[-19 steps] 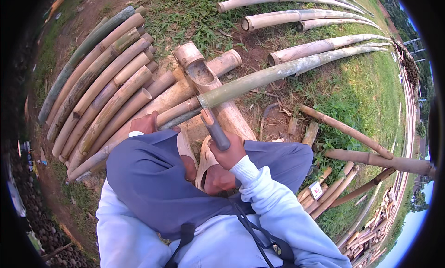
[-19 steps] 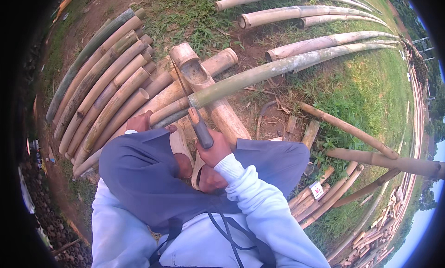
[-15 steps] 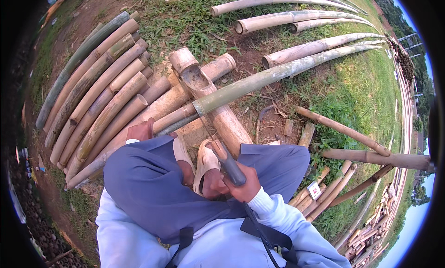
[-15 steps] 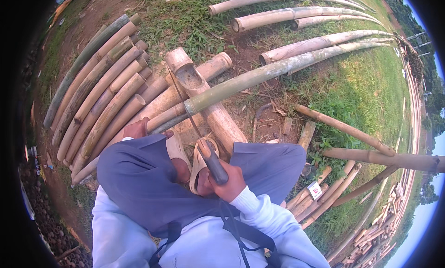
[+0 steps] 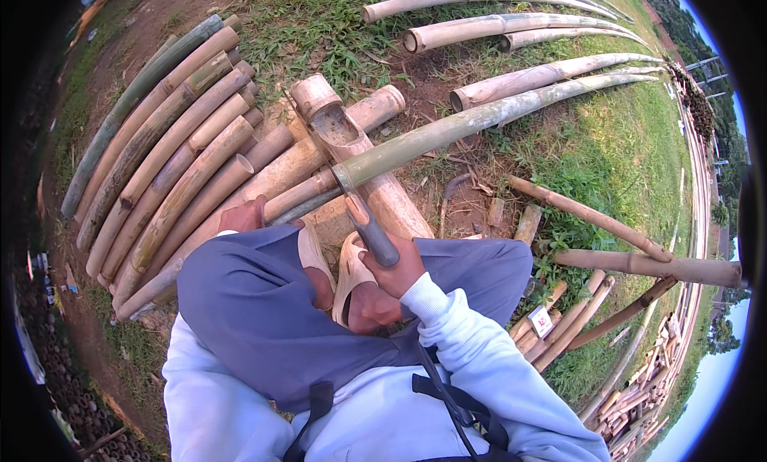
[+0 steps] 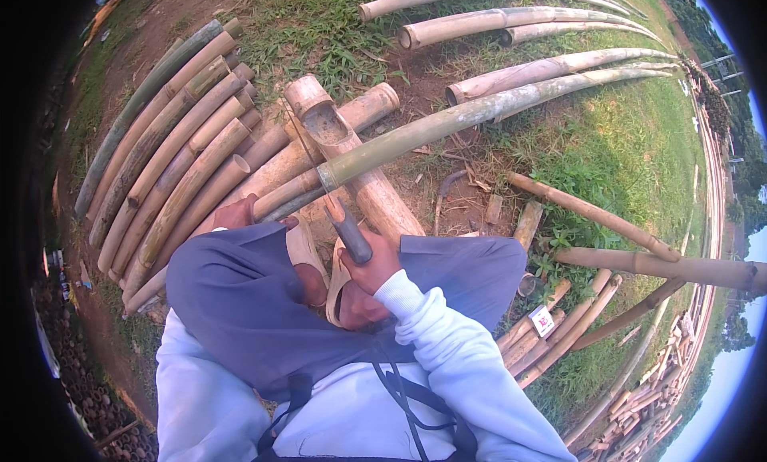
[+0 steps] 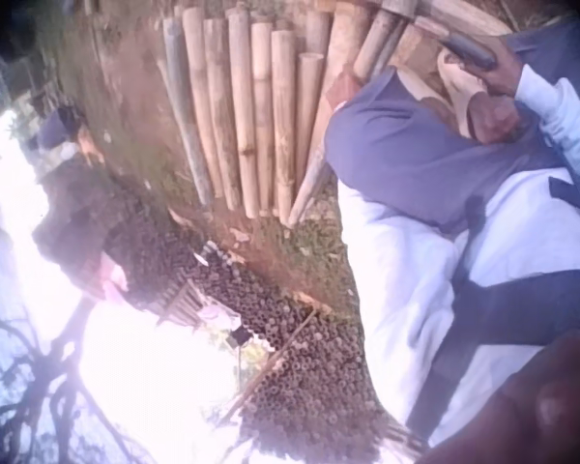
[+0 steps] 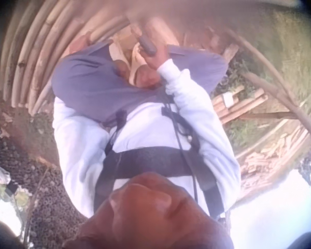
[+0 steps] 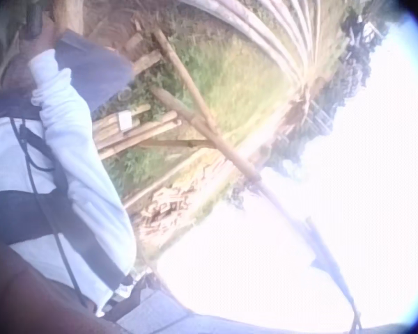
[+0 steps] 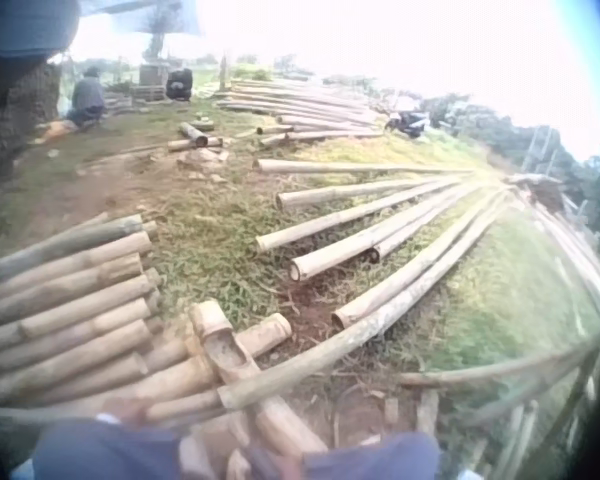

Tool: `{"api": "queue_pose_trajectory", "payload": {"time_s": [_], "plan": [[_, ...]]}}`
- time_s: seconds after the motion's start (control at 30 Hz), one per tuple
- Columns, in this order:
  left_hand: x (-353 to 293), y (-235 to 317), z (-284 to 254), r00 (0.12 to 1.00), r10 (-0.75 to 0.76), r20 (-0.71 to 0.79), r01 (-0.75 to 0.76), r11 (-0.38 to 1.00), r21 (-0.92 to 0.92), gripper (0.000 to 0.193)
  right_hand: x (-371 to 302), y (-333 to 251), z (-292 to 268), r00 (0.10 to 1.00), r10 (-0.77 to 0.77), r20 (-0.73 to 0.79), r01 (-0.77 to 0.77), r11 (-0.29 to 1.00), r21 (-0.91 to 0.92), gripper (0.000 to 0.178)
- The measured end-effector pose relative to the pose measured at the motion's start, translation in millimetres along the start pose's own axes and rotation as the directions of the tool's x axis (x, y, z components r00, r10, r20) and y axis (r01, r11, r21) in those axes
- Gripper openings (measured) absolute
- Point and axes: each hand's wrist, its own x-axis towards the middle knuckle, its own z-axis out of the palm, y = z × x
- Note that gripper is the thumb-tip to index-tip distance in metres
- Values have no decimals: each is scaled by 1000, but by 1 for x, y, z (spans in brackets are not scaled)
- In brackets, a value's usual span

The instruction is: The person uses a hand saw to cut bamboo poles into shorter sections. They position each pole on a wooden support, saw through it, and then move the cut piece aside before repeating the process with another pole.

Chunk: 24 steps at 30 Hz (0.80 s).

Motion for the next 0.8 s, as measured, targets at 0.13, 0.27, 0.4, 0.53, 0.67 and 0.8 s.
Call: {"api": "queue_pose_trajectory", "payload": {"time_s": [0.13,0.27,0.4,0.53,0.67,0.8], "plan": [[-15,11,-5,997,-73,39,73,997,-5,85,-105,-28,-52,986,114,118,-118,993,27,22],[-15,14,-14,987,-114,114,117,993,-19,85,-121,-39,-65,987,141,80,-132,986,-103,28],[-1,2,10,999,-18,32,19,999,-38,86,0,13,-3,998,-47,-29,47,999,22,19],[6,-12,26,1000,13,-26,-14,1000,-23,86,2,6,-1,1000,10,16,-9,1000,-9,17],[-23,12,-8,995,-91,35,91,996,-11,85,-106,-31,-54,985,126,122,-123,992,-29,21],[-18,18,-16,992,-97,75,100,994,-37,84,-132,-44,-73,976,195,96,-189,979,-73,30]]}}
